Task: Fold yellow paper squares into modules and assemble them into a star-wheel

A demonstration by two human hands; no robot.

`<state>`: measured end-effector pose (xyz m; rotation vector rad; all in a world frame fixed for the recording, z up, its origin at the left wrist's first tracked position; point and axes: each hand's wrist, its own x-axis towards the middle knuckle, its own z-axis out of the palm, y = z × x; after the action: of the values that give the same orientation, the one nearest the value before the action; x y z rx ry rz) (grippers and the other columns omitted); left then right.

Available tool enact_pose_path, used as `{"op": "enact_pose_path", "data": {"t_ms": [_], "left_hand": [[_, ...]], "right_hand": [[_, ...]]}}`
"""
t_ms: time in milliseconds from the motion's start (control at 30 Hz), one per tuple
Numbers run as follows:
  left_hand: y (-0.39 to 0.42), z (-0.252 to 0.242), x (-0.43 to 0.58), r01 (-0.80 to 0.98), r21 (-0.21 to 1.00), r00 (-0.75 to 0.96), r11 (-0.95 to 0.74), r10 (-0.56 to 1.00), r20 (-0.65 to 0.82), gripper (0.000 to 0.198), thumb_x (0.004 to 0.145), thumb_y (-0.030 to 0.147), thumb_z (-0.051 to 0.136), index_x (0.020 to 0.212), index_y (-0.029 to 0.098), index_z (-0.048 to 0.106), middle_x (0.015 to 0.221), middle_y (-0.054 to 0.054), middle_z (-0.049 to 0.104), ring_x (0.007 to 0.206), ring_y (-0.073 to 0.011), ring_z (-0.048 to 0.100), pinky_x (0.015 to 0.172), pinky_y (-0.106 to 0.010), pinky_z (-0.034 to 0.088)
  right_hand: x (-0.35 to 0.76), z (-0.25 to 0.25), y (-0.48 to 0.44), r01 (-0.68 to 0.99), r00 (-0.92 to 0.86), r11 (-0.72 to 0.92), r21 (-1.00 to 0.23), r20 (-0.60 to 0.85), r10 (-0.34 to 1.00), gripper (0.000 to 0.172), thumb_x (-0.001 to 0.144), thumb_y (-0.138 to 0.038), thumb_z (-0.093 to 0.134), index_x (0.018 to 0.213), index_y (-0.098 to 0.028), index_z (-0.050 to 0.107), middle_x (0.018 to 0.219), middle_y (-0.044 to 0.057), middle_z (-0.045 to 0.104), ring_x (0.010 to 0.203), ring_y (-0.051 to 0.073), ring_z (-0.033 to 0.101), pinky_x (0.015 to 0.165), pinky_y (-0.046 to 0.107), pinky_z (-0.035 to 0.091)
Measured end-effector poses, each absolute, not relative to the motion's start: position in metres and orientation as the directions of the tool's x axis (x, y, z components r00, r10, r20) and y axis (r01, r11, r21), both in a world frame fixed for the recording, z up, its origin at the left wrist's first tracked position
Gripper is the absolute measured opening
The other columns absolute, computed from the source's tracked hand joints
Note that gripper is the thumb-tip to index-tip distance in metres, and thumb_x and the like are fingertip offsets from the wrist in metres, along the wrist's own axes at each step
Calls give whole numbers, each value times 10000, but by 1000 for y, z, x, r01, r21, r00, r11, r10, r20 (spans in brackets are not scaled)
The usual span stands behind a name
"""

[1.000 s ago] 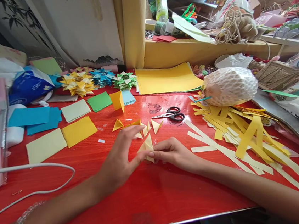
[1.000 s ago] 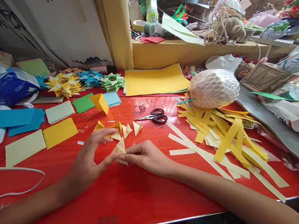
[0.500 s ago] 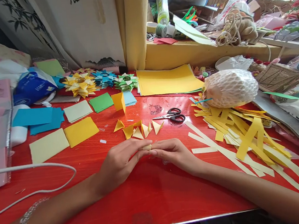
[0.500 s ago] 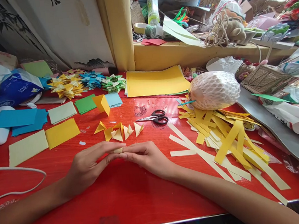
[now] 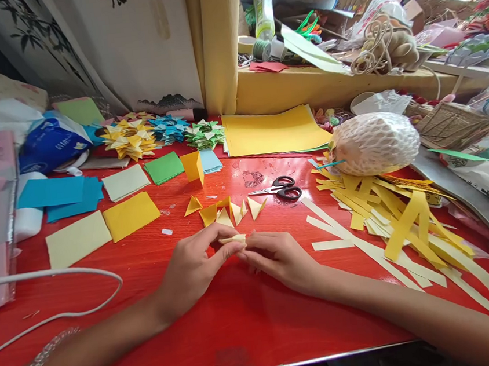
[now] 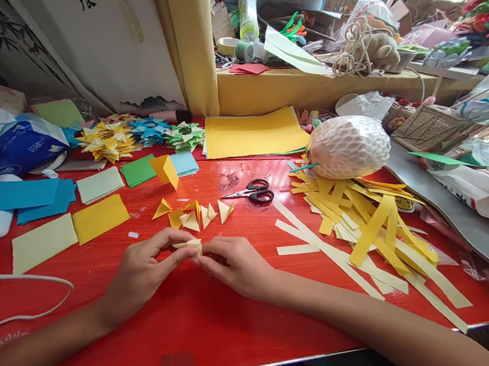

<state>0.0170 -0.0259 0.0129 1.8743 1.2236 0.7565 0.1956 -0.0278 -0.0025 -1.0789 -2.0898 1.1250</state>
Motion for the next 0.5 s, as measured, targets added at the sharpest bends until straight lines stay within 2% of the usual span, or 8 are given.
{"op": "enact_pose_path", "data": {"t_ms": [67,133,300,367,500], "left_hand": [[-26,13,18,492,839,356,-232,933,49,156,821,370,530,878,233,580,747,69,635,687,-94,586,624,-167,421],[-25,14,18,500,835,367,-230,930,37,159,821,369,526,875,230,582,743,65,624,675,-102,575,623,-178,417],[-21,14,18,441,877,403,-190,915,-5,221,868,369,431,926,228,592,766,40,633,685,-122,570,643,-204,429],[-19,15,17,407,897,411,-173,912,-10,243,863,379,434,959,225,596,808,23,641,721,-134,577,671,-218,441],[-15,16,16,318,941,436,-115,899,-37,262,840,366,485,1043,231,582,907,0,646,837,-160,590,764,-248,449]], "right_hand": [[195,-3,-29,438,-546,396,-807,111,830,198,866,-275,454,804,-145,589,651,8,529,585,103,461,557,222,365],[195,-2,-29,441,-548,389,-809,100,830,217,877,-280,430,775,-151,571,641,3,515,578,100,449,549,220,353],[196,-1,-25,327,-545,138,-935,-67,836,250,851,-382,469,737,-165,513,596,-20,490,526,92,474,504,210,372],[196,-1,-24,268,-543,68,-961,-92,835,233,803,-398,543,835,-169,516,622,-22,514,530,97,504,508,214,398],[198,-2,-24,147,-538,-34,-989,-108,836,435,773,-388,591,1137,-202,443,683,-17,548,581,113,556,541,229,450]]}}
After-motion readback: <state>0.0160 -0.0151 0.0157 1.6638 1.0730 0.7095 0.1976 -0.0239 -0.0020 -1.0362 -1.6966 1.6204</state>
